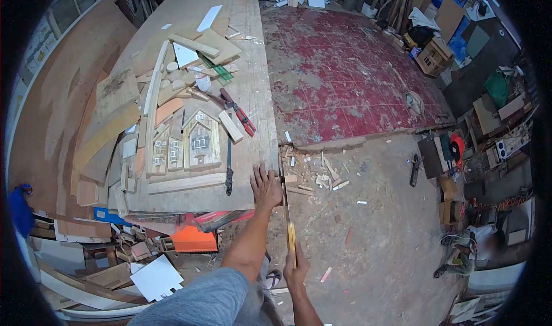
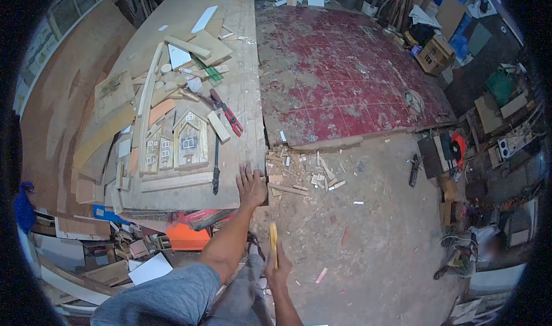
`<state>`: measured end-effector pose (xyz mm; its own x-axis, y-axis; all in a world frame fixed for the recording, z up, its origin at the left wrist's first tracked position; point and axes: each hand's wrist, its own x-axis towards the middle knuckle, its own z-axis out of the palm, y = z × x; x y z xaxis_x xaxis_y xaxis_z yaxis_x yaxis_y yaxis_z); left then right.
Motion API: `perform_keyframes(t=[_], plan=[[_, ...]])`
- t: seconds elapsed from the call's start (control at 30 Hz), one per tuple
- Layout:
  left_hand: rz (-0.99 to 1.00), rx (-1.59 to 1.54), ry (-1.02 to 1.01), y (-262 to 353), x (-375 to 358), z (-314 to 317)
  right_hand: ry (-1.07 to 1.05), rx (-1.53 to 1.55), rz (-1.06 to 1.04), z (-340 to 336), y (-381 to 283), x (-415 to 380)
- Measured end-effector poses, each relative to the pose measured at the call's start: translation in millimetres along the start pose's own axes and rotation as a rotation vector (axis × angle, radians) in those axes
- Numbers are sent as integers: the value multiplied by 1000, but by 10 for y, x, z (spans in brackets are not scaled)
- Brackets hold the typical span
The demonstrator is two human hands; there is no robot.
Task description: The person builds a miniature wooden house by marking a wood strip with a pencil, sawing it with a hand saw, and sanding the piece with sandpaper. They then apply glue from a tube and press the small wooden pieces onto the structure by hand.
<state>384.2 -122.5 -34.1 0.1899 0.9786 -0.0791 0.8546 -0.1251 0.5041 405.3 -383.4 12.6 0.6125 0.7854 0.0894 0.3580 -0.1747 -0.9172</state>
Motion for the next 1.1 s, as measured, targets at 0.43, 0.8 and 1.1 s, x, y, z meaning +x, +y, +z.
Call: perform_keyframes(t=[0.43,0.8,1.1], plan=[[36,71,50,-44,-23,54,-27,18,6,288,39,584],[51,44,82,-31,-57,57,-30,38,38,97,-107,203],[57,72,92,-59,22,62,-38,-38,21,82,-53,281]])
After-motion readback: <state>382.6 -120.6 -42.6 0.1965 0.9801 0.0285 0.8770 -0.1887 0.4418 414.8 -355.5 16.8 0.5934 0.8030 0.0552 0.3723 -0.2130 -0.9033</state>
